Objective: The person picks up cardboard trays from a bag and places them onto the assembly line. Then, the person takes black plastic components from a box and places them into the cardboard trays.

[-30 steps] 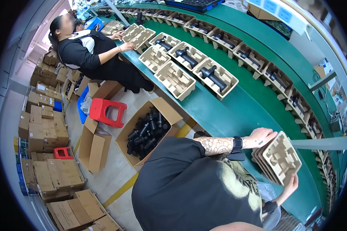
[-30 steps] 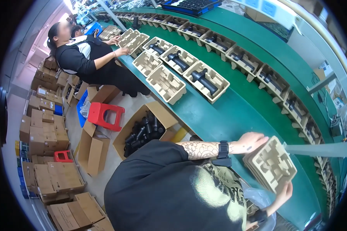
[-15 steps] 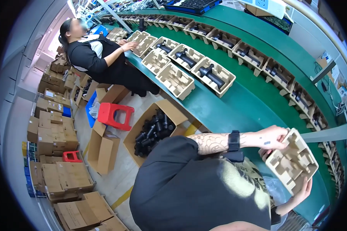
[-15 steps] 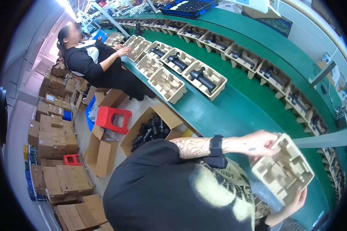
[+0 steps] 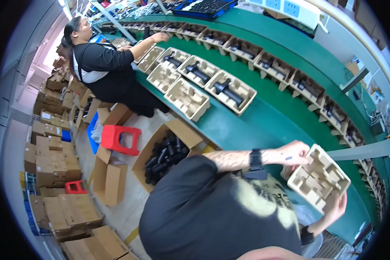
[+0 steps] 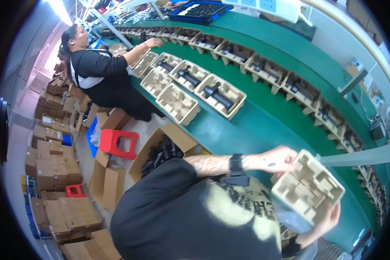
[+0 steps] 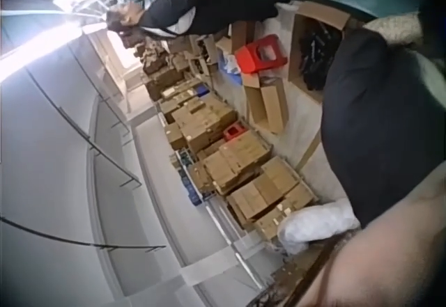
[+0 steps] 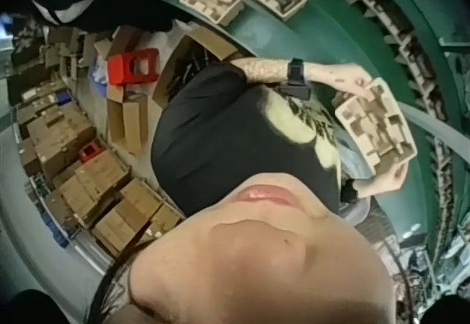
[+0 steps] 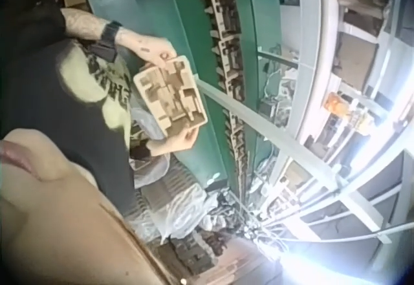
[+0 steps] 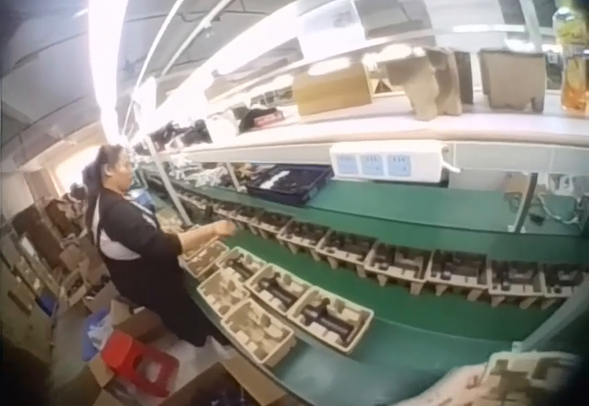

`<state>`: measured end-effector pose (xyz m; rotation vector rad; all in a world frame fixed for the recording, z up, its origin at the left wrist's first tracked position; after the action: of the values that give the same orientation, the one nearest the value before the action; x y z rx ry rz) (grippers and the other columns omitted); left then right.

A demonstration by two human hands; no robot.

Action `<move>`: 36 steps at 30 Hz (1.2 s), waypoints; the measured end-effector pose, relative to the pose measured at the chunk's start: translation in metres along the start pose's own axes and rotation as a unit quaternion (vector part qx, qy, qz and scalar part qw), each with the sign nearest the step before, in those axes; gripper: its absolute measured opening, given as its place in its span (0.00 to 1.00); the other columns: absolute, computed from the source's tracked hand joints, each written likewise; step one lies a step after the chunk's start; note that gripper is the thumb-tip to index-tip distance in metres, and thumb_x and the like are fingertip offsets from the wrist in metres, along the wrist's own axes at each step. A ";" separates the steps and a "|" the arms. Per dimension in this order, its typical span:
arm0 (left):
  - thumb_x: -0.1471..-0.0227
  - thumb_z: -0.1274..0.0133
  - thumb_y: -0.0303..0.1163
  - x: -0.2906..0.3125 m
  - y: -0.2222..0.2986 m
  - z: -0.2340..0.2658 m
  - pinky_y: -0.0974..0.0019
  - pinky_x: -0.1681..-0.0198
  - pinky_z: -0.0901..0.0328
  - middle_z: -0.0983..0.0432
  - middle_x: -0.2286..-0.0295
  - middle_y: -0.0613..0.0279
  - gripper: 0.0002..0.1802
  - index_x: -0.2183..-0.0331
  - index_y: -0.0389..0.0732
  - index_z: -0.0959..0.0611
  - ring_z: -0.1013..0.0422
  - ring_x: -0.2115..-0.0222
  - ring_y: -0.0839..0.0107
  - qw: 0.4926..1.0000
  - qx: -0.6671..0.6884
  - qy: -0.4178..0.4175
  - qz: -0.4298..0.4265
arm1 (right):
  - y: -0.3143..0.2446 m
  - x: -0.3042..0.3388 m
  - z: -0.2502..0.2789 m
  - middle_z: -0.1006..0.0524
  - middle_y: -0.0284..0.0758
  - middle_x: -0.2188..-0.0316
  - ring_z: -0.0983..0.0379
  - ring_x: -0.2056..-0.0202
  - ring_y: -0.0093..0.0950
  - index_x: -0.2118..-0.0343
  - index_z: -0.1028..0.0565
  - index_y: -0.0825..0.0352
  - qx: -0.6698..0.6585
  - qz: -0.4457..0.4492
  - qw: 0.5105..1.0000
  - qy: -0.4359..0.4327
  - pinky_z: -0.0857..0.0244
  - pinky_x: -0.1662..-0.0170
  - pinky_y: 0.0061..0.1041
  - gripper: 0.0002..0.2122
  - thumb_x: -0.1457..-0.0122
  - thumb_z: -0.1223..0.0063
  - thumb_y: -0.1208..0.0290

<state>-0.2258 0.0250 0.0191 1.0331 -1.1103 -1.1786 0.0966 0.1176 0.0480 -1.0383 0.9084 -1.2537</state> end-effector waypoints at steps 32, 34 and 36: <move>0.44 0.52 0.34 0.065 -0.071 0.066 0.65 0.59 0.35 0.25 0.65 0.56 0.11 0.65 0.37 0.21 0.28 0.64 0.63 0.958 0.060 0.268 -0.084 | 0.037 -0.005 0.045 0.24 0.33 0.62 0.27 0.63 0.25 0.55 0.27 0.70 0.429 0.114 0.852 0.277 0.33 0.57 0.24 0.13 0.44 0.49 0.73; 0.45 0.49 0.41 0.006 -0.034 -0.012 0.67 0.66 0.33 0.23 0.72 0.55 0.16 0.67 0.36 0.22 0.27 0.72 0.68 0.986 -0.119 0.117 0.017 | 0.080 -0.020 0.064 0.23 0.33 0.63 0.27 0.65 0.24 0.55 0.27 0.70 0.302 0.026 0.937 0.176 0.33 0.58 0.23 0.14 0.44 0.48 0.73; 0.46 0.49 0.41 -0.045 -0.029 -0.074 0.64 0.74 0.35 0.25 0.78 0.54 0.16 0.72 0.37 0.23 0.30 0.79 0.67 0.978 -0.208 0.027 -0.001 | 0.127 -0.023 0.045 0.23 0.31 0.65 0.27 0.67 0.23 0.55 0.27 0.69 0.034 -0.187 0.981 -0.041 0.33 0.61 0.22 0.15 0.46 0.47 0.72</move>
<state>-0.1595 0.0690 -0.0256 0.7358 -0.7749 -1.3073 0.1741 0.1471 -0.0601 -1.2341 0.6184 -1.5292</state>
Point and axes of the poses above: each hand's wrist, its own x-axis away from the middle knuckle, its own z-axis out of the back of the hand, y = z × x, the point moved 6 cm from there along -x, towards the middle knuckle
